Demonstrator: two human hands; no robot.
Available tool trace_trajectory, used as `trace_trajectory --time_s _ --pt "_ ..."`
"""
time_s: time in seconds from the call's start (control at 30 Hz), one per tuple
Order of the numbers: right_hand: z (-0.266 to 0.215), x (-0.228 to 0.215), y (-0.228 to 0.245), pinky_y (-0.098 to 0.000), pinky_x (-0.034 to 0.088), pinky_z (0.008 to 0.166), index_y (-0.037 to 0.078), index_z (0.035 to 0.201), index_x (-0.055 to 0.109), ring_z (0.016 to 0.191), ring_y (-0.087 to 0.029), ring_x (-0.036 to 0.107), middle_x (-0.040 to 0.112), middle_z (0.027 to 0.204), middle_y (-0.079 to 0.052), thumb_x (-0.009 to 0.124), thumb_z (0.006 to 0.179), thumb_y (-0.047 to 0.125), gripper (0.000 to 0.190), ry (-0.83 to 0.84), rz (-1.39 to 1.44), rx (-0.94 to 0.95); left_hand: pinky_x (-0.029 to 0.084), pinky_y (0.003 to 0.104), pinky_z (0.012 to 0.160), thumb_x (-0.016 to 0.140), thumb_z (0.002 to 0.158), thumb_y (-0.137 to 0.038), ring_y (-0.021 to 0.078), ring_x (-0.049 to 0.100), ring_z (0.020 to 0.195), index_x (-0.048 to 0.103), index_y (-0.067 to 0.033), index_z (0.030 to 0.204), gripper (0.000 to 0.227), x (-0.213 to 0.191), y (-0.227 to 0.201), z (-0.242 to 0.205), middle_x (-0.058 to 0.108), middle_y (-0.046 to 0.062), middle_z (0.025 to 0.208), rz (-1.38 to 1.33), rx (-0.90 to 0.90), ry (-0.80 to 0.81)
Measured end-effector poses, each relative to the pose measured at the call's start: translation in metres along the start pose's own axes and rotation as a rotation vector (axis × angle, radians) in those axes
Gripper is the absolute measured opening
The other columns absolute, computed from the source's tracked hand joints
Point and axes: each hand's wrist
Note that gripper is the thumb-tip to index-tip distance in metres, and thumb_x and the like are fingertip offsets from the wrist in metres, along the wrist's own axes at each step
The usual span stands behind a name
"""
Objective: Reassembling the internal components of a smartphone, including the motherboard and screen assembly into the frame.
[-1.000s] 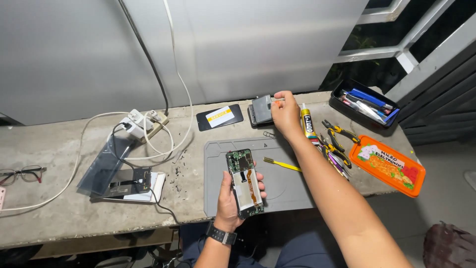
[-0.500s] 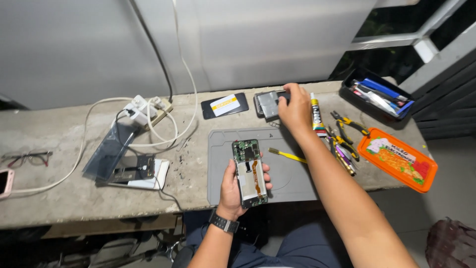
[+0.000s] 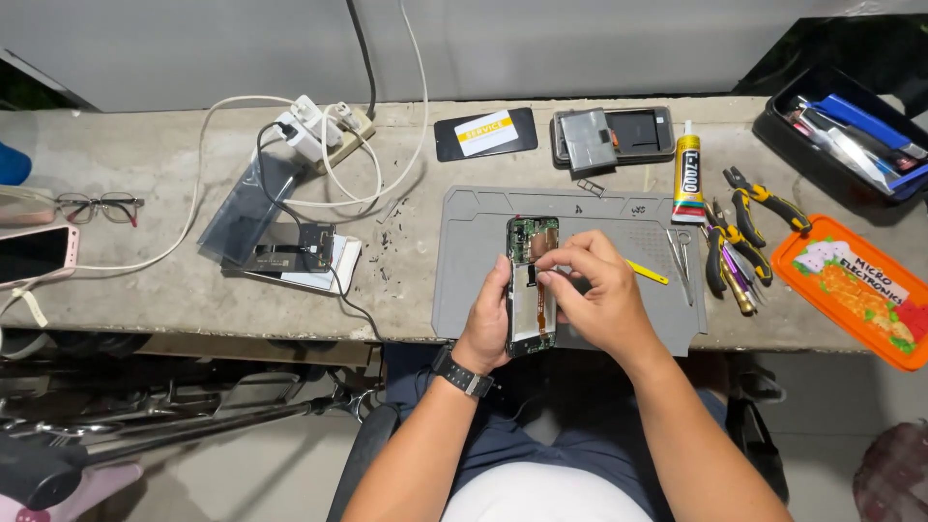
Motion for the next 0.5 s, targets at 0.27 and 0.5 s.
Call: trace_trajectory --time_s 0.27,0.5 --pt "0.008 -0.004 0.019 -0.0325 0.064 0.038 0.014 0.104 0.086 0.085 -0.027 0.066 0.060 0.091 -0.010 0.084 0.092 0.002 0.017 -0.019 -0.073 -0.103 0.071 0.042 0.087 0.047 0.117 -0.051 0.0249 0.080 0.102 0.066 0.0035 0.141 0.063 0.009 0.000 -0.004 0.079 0.021 0.121 0.036 0.036 0.006" --pt "0.011 -0.006 0.021 -0.0344 0.062 0.064 0.020 0.101 0.087 0.090 -0.025 0.062 0.060 0.091 -0.005 0.087 0.093 0.008 0.014 -0.046 -0.150 -0.243 0.073 0.041 0.081 0.046 0.118 -0.052 0.0254 0.081 0.100 0.065 0.0042 0.140 0.064 0.009 -0.001 -0.006 0.079 0.023 0.118 0.024 0.022 0.042"
Point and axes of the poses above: each hand's wrist, its own z-axis towards the middle knuckle, its own x-axis out of the palm, y = z × x
